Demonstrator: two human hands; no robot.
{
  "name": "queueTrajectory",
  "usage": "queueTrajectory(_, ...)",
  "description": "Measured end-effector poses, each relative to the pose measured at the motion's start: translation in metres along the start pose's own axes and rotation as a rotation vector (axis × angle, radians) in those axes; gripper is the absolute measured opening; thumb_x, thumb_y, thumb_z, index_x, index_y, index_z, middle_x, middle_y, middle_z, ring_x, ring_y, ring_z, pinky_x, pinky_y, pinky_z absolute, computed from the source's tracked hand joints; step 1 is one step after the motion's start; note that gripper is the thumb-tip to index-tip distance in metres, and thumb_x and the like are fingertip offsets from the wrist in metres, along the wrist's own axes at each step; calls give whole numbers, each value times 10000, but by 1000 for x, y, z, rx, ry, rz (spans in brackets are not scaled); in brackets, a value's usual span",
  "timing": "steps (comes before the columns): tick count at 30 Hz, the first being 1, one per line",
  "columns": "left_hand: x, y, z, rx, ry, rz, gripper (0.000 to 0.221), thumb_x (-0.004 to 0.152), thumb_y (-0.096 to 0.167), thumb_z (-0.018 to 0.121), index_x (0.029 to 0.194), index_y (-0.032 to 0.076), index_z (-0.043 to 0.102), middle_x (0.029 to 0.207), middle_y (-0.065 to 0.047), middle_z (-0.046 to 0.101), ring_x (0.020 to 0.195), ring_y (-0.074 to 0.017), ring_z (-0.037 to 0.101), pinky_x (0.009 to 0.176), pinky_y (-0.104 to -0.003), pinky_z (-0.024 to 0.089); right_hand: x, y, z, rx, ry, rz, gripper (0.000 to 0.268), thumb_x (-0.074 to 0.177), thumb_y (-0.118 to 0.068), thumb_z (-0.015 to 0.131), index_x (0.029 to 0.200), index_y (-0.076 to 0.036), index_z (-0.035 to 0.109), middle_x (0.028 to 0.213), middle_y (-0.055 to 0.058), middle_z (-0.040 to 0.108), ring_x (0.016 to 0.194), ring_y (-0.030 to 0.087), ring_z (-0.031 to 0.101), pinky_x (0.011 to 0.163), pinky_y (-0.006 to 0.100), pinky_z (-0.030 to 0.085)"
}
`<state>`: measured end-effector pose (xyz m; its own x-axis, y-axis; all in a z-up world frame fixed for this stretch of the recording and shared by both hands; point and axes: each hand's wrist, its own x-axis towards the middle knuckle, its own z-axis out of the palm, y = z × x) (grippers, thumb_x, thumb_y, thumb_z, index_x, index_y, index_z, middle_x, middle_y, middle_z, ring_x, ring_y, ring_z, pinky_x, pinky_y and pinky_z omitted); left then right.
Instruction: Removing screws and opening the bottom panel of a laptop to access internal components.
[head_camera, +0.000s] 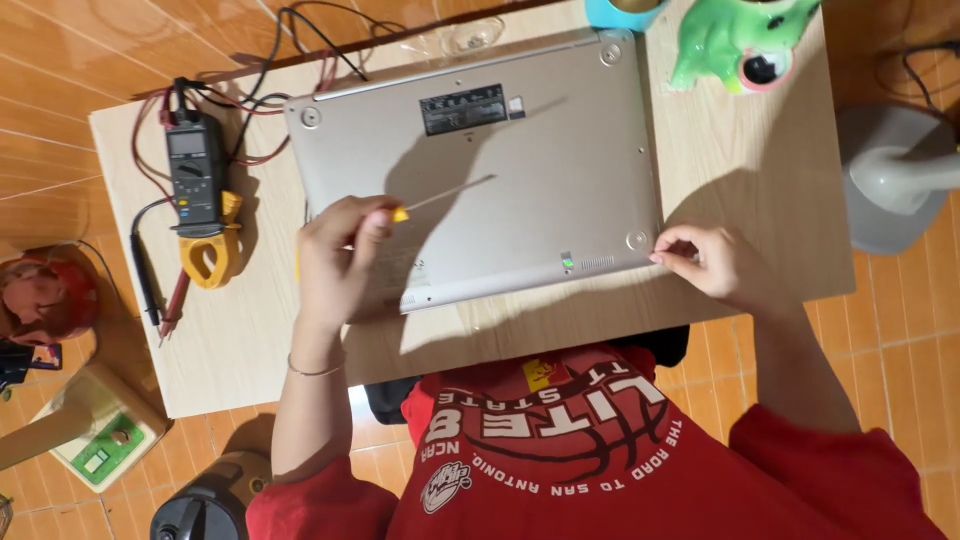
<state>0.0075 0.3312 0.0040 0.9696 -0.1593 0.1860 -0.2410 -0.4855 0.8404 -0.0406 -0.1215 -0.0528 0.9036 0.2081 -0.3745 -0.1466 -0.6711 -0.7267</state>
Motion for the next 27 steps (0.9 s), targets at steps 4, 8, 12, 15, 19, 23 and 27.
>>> queueTrajectory(4, -7, -30, -23, -143, 103, -55, 229, 1111, 193, 611, 1146, 3, 733, 949, -54, 726, 815, -80, 655, 727, -212, 517, 0, 7, 4, -131, 6, -76, 170, 920, -158, 703, 1011, -16, 680, 856, 106, 715, 744, 192, 697, 692, 332, 536)
queueTrajectory(8, -4, -48, -28, -259, 180, -123, 263, 1125, 208, 589, 1163, -11, 729, 896, -19, 683, 803, -52, 599, 685, -185, 458, -4, 9, 10, -198, 49, -211, 143, 935, -141, 669, 1007, -31, 614, 914, 101, 648, 811, 232, 644, 744, 344, 516)
queueTrajectory(12, 6, -55, -19, -237, 147, -192, 268, 1095, 207, 599, 1152, -8, 748, 839, -20, 677, 714, -48, 529, 629, -186, 417, -7, 2, 14, -219, 125, -290, 132, 940, -123, 649, 1019, -37, 587, 961, 93, 627, 851, 247, 621, 764, 354, 509)
queueTrajectory(15, 13, -54, -9, -301, 112, -163, 266, 1100, 206, 588, 1154, -8, 736, 859, -14, 678, 780, -49, 571, 674, -187, 446, -2, 18, 13, -195, 99, -287, 119, 941, -117, 648, 1009, -41, 587, 945, 88, 625, 860, 244, 621, 781, 352, 512)
queueTrajectory(19, 18, -61, -1, -292, 93, -129, 263, 1094, 205, 593, 1157, -7, 735, 858, -15, 681, 801, -57, 583, 712, -194, 472, 1, 20, 11, -188, 68, -264, 119, 929, -121, 658, 996, -44, 596, 925, 86, 627, 852, 238, 624, 790, 349, 515)
queueTrajectory(23, 20, -67, 5, -297, 81, -158, 264, 1084, 202, 595, 1152, -12, 734, 879, -20, 692, 805, -70, 584, 730, -207, 488, -1, 18, 12, -163, 62, -248, 125, 927, -120, 651, 1002, -38, 595, 936, 85, 630, 848, 230, 629, 790, 344, 519)
queueTrajectory(27, 20, -71, 14, -286, 65, -165, 253, 1074, 195, 598, 1143, -8, 732, 903, -19, 710, 816, -77, 603, 755, -218, 513, -1, 19, 10, -136, 41, -228, 127, 920, -113, 649, 1006, -34, 599, 946, 89, 635, 847, 232, 637, 790, 347, 523)
